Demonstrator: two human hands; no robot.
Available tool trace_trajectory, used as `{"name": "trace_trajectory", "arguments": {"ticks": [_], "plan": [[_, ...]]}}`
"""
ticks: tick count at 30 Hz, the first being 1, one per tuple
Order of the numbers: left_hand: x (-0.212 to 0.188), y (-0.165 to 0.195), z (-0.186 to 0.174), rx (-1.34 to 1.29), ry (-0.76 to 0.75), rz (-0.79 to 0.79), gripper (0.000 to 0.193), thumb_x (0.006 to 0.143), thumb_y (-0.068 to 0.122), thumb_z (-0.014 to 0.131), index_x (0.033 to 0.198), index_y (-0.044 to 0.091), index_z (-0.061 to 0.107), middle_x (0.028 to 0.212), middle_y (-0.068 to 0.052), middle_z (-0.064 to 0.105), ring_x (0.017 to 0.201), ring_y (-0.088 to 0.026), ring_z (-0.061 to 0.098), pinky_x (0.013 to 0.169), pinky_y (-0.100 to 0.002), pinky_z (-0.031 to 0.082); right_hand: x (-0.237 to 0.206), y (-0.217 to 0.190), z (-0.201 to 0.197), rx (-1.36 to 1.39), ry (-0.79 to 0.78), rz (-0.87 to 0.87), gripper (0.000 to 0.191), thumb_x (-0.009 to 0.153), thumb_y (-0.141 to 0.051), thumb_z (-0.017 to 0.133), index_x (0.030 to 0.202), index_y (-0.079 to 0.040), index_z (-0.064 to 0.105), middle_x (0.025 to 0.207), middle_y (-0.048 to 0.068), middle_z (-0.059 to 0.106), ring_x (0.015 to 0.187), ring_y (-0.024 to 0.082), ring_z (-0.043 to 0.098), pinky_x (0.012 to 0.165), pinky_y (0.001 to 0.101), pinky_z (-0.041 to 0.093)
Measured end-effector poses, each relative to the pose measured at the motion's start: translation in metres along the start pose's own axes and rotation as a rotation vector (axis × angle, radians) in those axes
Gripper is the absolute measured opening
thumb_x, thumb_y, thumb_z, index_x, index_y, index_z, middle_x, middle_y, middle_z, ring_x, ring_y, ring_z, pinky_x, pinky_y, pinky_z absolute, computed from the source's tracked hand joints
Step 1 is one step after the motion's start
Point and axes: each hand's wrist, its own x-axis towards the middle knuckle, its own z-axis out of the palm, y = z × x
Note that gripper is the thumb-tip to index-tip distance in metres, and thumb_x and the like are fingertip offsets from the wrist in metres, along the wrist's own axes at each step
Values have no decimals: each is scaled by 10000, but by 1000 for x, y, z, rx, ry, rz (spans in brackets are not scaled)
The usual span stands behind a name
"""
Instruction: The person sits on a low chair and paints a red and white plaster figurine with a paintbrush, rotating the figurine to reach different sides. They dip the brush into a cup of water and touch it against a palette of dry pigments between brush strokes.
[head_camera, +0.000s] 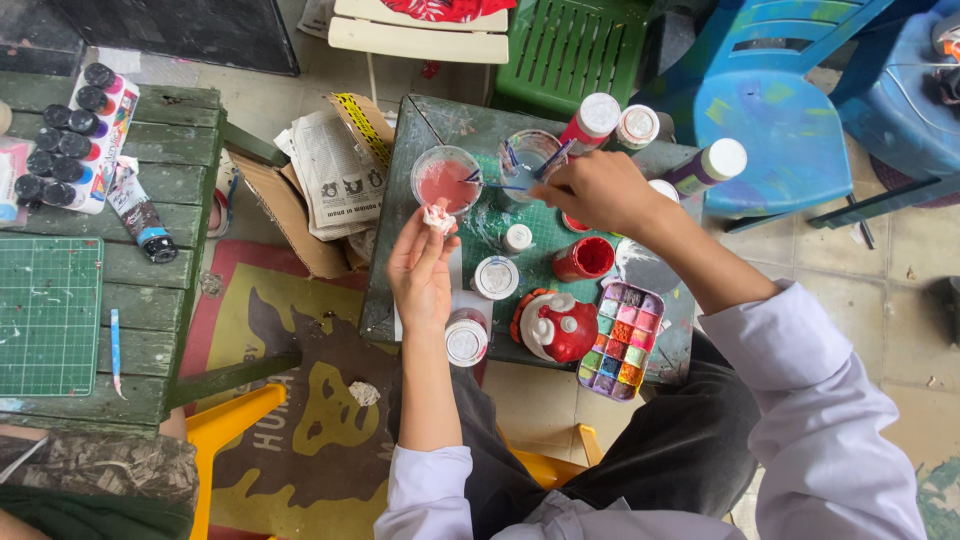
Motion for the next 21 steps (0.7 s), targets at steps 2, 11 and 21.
{"name": "trace_trajectory", "arguments": {"ticks": [2,11,21], "plan": [[-2,-1,1,-7,-30,-13,425,991,21,670,1400,-31,568,1409,-216,626,1119,-211,670,925,-343,557,-5,-1,1,4,-52,72,342,968,-365,669,814,-83,786,673,92,712,588,306,669,555,432,511],[-1,-8,1,-53,-109,-67,416,1003,22,681,1400,-57,586,1411,-244,626,1110,-199,656,923,-348,538,-49,-35,17,479,154,370,395,1047,-332,621,866,-12,764,582,43,562,537,95,487,491,323,398],[-4,-20,2,-158,-217,-91,395,1004,26,701,1393,10,630,1446,-256,608,1154,-202,634,990,-336,525,-92,-65,73,688,170,351,335,1031,-261,632,894,15,763,646,29,616,597,57,497,525,266,407]]}}
